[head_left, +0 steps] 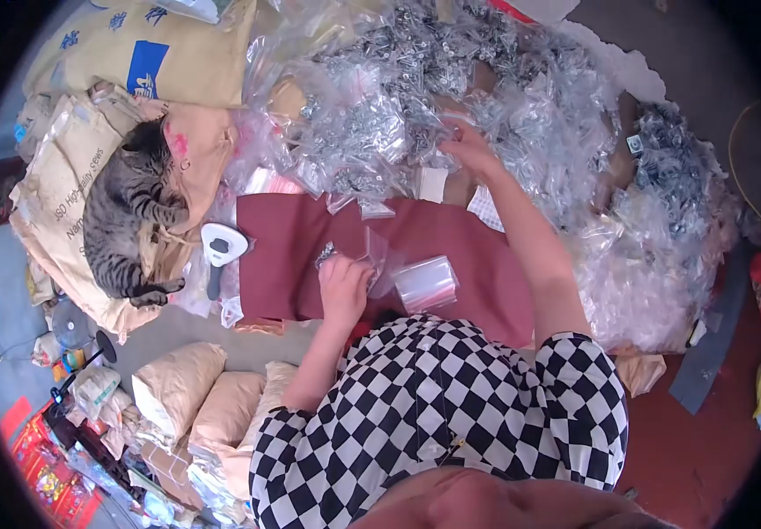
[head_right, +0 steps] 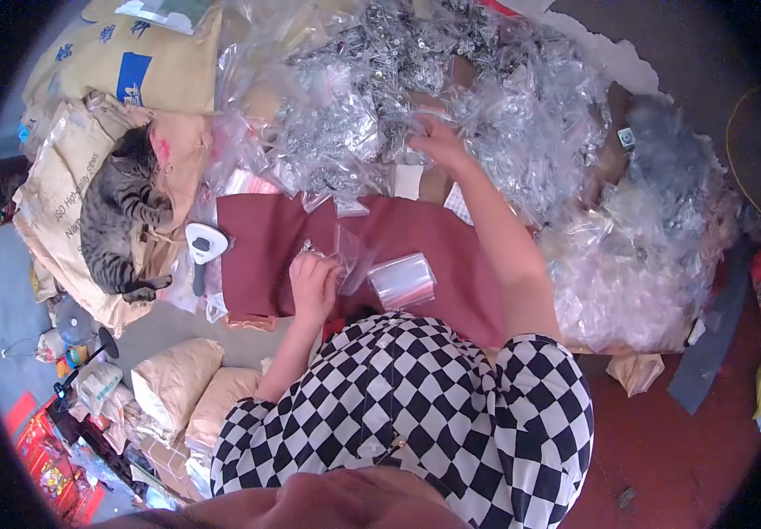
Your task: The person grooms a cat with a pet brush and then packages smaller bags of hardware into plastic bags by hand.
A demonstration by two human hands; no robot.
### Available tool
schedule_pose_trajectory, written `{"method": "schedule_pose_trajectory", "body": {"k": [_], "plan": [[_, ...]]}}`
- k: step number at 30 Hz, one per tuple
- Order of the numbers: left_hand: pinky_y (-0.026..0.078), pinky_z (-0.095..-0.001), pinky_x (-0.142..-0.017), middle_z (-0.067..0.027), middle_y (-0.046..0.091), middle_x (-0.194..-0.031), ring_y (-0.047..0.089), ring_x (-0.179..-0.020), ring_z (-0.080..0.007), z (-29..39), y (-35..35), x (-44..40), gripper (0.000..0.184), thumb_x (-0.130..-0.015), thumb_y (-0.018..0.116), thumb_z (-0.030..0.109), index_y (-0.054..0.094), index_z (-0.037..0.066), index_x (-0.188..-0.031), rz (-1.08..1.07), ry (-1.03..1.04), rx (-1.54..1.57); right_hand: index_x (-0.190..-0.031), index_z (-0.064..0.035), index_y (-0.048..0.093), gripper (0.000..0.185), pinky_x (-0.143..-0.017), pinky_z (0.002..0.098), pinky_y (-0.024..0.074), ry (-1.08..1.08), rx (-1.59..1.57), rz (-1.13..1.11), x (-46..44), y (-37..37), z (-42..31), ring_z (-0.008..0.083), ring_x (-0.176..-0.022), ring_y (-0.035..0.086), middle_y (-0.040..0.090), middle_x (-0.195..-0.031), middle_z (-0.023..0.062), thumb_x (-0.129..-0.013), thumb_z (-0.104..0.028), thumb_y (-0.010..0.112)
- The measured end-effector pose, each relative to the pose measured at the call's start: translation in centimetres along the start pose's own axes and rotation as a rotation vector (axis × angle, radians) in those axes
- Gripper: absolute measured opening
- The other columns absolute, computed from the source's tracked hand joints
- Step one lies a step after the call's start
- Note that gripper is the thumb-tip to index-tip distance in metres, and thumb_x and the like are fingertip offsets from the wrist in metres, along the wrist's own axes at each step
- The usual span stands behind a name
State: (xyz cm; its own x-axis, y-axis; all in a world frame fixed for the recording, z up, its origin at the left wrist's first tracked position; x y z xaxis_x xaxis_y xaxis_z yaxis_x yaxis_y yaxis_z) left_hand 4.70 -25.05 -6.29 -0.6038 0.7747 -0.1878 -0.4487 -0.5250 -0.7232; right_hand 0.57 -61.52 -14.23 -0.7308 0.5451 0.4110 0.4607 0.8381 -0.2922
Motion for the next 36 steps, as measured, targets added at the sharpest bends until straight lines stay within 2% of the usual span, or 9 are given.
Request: {"method": "schedule_pose_trajectory", "body": {"k": [5, 7, 11, 13, 17, 20, 24, 29, 36], "plan": [[0.041, -0.0458, -0.09, -0.0107, 0.061, -0.087, 0.06, -0.096, -0.03, -0.1, 0.2, 1.2, 0.027, -0.081, 0.067, 0.006, 0.067, 0.009, -0.107, -0.055, 0.035, 0.039, -0.137, -0.0046, 0.051, 0.067, -0.082, 0.0312, 0.047, -0.239, 0.117, 0.158, -5.2, 1.4, 0.6, 0.0172, -0.092, 0.058, 0.061, -0.102, 0.0063, -0.074, -0.009, 0.071], [0.047, -0.0451, -0.087, -0.0106, 0.065, -0.095, 0.064, -0.095, -0.0293, 0.0, 1.5, 1.7, 0.05, -0.082, 0.067, 0.011, 0.059, 0.014, -0.13, -0.288, -0.061, 0.063, -0.128, -0.0019, 0.055, 0.056, -0.083, 0.0354, 0.0484, -0.612, 0.651, 0.368, -6.2, 2.1, -0.6, 0.0244, -0.092, 0.06, 0.063, -0.104, 0.0128, -0.077, -0.02, 0.072], [0.051, -0.0447, -0.075, -0.011, 0.068, -0.088, 0.066, -0.081, -0.0301, 0.8, 1.7, 2.1, 0.064, -0.082, 0.07, 0.018, 0.048, 0.017, -0.141, -0.495, -0.296, 0.176, -0.128, 0.0, 0.057, 0.056, -0.085, 0.0358, 0.0498, -0.184, 0.687, 0.179, -7.2, 1.5, 0.2, 0.0205, -0.098, 0.062, 0.063, -0.11, 0.0082, -0.076, -0.015, 0.071], [0.052, -0.0431, -0.066, -0.01, 0.066, -0.073, 0.066, -0.069, -0.0292, 0.2, 2.3, 2.2, 0.068, -0.081, 0.073, 0.025, 0.046, 0.02, -0.144, -0.565, -0.328, 0.149, -0.121, -0.0046, 0.057, 0.044, -0.087, 0.0382, 0.05, -0.024, 0.084, 0.055, -5.2, -0.3, 0.2, 0.0211, -0.099, 0.063, 0.065, -0.109, 0.0084, -0.084, -0.024, 0.069], [0.051, -0.0448, -0.063, -0.0112, 0.064, -0.068, 0.065, -0.065, -0.0302, -0.6, 2.8, 2.2, 0.054, -0.084, 0.069, 0.023, 0.055, 0.019, -0.136, -0.551, -0.327, 0.105, -0.121, -0.0072, 0.055, 0.034, -0.084, 0.039, 0.0514, 0.039, -0.592, 0.19, 0.7, -4.9, 0.5, 0.0204, -0.098, 0.064, 0.064, -0.113, 0.0083, -0.09, -0.018, 0.064], [0.054, -0.042, -0.068, -0.0154, 0.069, -0.078, 0.066, -0.069, -0.0327, -0.3, 3.1, 0.6, 0.019, -0.089, 0.065, 0.018, 0.073, 0.013, -0.105, -0.343, -0.062, 0.101, -0.124, -0.001, 0.053, 0.029, -0.087, 0.0442, 0.0581, -0.085, -0.963, 0.058, 4.1, -7.0, -2.5, 0.0206, -0.1, 0.065, 0.063, -0.11, 0.0087, -0.096, -0.009, 0.055], [0.056, -0.0413, -0.076, -0.0159, 0.069, -0.08, 0.068, -0.072, -0.0327, 0.5, 3.5, -0.7, 0.019, -0.089, 0.064, 0.017, 0.073, 0.012, -0.106, -0.344, 0.021, 0.203, -0.132, -0.0026, 0.044, 0.039, -0.09, 0.0501, 0.0571, -0.067, -0.898, 0.168, 5.9, -7.9, -1.5, 0.0209, -0.101, 0.066, 0.065, -0.107, 0.0088, -0.095, -0.005, 0.055], [0.055, -0.0437, -0.083, -0.0142, 0.071, -0.087, 0.068, -0.076, -0.0308, 0.4, 3.3, 0.1, 0.028, -0.088, 0.061, 0.012, 0.069, 0.014, -0.115, -0.401, 0.0, 0.174, -0.136, -0.0063, 0.045, 0.048, -0.072, 0.0312, 0.0582, -0.075, -0.806, 0.04, 4.9, -7.0, 2.3, 0.0166, -0.092, 0.066, 0.061, -0.117, 0.0097, -0.09, 0.001, 0.057], [0.053, -0.0413, -0.07, -0.0129, 0.068, -0.079, 0.066, -0.073, -0.0319, 0.4, 2.4, 1.2, 0.025, -0.084, 0.062, 0.008, 0.071, 0.011, -0.108, -0.319, 0.006, 0.137, -0.137, -0.0064, 0.048, 0.051, -0.065, 0.0277, 0.0556, -0.004, -0.615, 0.016, 5.1, -3.6, -0.6, 0.0158, -0.084, 0.066, 0.064, -0.114, 0.0101, -0.087, 0.002, 0.054]]}}
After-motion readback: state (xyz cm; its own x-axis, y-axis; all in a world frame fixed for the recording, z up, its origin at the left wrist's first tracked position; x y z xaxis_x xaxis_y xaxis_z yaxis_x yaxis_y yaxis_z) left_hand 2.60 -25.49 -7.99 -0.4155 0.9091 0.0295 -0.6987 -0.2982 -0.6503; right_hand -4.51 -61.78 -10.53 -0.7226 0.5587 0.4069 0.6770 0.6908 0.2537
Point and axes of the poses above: each hand's wrist, its own x-axis away from the middle knuckle, its own y-axis out of the palm, z = x × y, the point moved 4 cm from there along -x, towards the middle knuckle
